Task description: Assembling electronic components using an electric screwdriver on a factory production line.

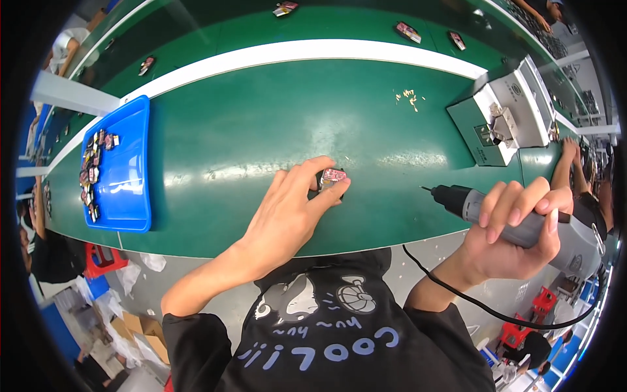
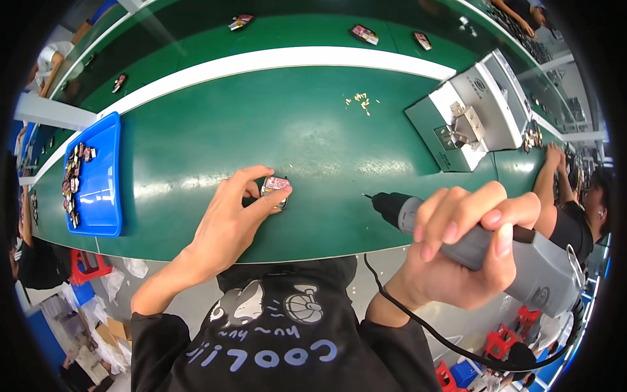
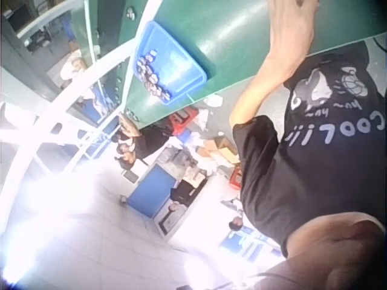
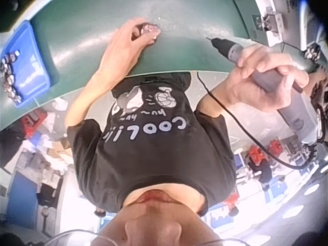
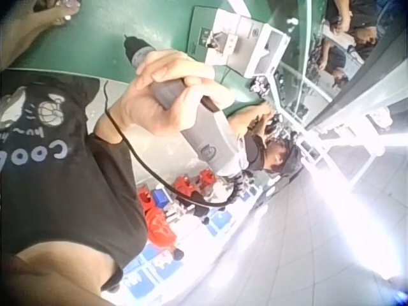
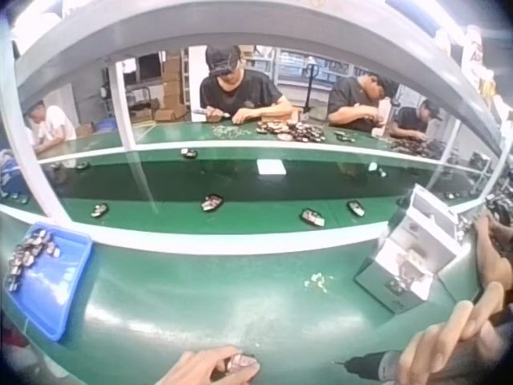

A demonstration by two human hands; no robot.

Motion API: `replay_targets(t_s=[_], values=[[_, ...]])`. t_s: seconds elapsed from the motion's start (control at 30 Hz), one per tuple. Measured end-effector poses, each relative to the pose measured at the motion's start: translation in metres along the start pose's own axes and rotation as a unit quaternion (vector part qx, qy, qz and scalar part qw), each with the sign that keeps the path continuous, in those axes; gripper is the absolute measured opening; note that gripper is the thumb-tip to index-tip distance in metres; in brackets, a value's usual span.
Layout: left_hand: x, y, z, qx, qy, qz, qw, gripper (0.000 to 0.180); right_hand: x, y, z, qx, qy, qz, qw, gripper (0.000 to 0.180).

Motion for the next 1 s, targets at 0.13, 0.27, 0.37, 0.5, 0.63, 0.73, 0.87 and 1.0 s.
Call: replay_targets(t_s=[0.13,0.27,0.37,0.5,0.63,0.73,0.87,1.0], values=[[-0.006,0.002,0.002,-0.096,0.085,-0.001,0.992,0.039,0.000,0.003,0.005,-0.011,0.020,-0.030,0.999,0.015],[-0.011,0.005,0.005,-0.187,0.142,-0.005,0.972,0.039,0.001,0.016,0.018,-0.057,0.069,-0.036,0.995,0.013],[-0.017,0.010,0.003,-0.217,0.165,0.045,0.961,0.030,0.004,0.033,0.033,-0.004,0.064,-0.008,0.998,0.016],[-0.016,0.019,-0.001,-0.226,0.191,0.076,0.952,0.026,0.006,0.045,0.042,-0.030,0.103,-0.020,0.994,0.015],[-0.006,0.023,0.000,-0.244,0.197,0.077,0.946,0.028,0.005,0.049,0.048,-0.037,0.114,-0.050,0.992,0.015],[-0.004,0.025,-0.001,-0.259,0.211,0.084,0.939,0.028,0.005,0.050,0.053,-0.040,0.115,-0.066,0.990,0.015],[-0.004,0.026,-0.004,-0.266,0.239,0.097,0.929,0.020,0.006,0.052,0.059,-0.035,0.120,-0.061,0.990,0.015],[-0.005,0.027,-0.003,-0.267,0.235,0.095,0.930,0.020,0.006,0.050,0.065,-0.037,0.126,-0.061,0.989,0.014]])
Point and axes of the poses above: each hand's wrist, its own x-axis away from the middle knuckle, its own y-axis out of the palm, z = x × y, the point moved 2 cm from there along -x, towards the middle knuckle, and after that the axes turned 2 degrees about y, right-handed, at the moved point
